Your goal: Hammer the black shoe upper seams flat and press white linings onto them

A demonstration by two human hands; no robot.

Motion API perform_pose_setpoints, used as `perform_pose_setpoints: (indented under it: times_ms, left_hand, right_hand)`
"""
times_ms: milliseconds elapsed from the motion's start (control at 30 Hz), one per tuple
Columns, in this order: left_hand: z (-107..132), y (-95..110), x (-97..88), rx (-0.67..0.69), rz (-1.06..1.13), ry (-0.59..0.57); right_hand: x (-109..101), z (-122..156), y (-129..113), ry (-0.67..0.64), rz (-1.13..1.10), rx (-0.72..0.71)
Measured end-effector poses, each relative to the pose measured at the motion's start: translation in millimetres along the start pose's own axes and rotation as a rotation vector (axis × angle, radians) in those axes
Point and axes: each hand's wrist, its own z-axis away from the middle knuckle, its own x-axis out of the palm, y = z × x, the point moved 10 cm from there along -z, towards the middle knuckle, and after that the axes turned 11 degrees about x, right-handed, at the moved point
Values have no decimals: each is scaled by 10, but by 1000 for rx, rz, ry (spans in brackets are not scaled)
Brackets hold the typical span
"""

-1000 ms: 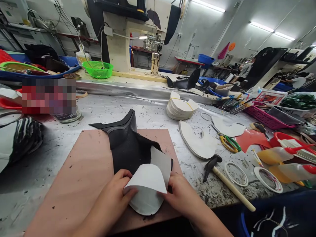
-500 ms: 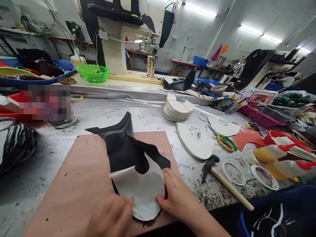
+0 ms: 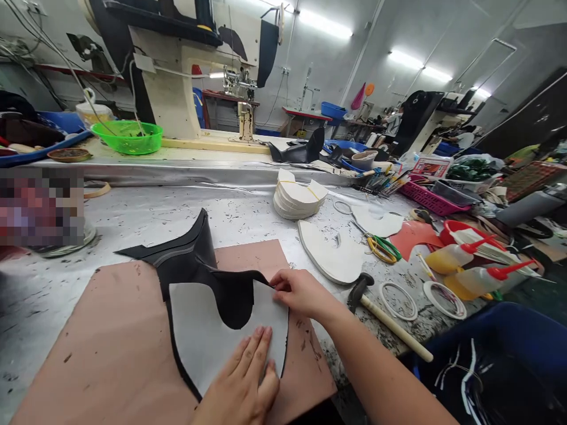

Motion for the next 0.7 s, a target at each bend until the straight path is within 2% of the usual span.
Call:
perform_pose_setpoints:
  times_ms: [100,200,267,333,400,500,600,700]
  left_hand:
    - [-175,-116,46,-69,79,25]
    - [-312,-237,112,-150,73,-54]
    - [-356,-264,114,-153,37,-78]
    - [-368,-246,74,-117,-16,-48]
    - [-346,-272,44,-128,-77,-28]
    - [-318,-416,21,-217,-76,-38]
    - [-372,-567,60,-268,54,-127]
    - [-438,-692,88,-306,161,-210]
  right_hand:
    - [25,-12,-44,19,51,-43]
    - [85,27,-168,26,145,-139]
    - [143,55,-265,14,214,-215]
    - [196,52,-328,0,281,-258]
    - [228,14,-353,-2,343,-262]
    - [247,-57,-373,18,404,-255]
    - [240,-81,-361,81,427,-247]
    - [186,-33,-265,214,428,-216]
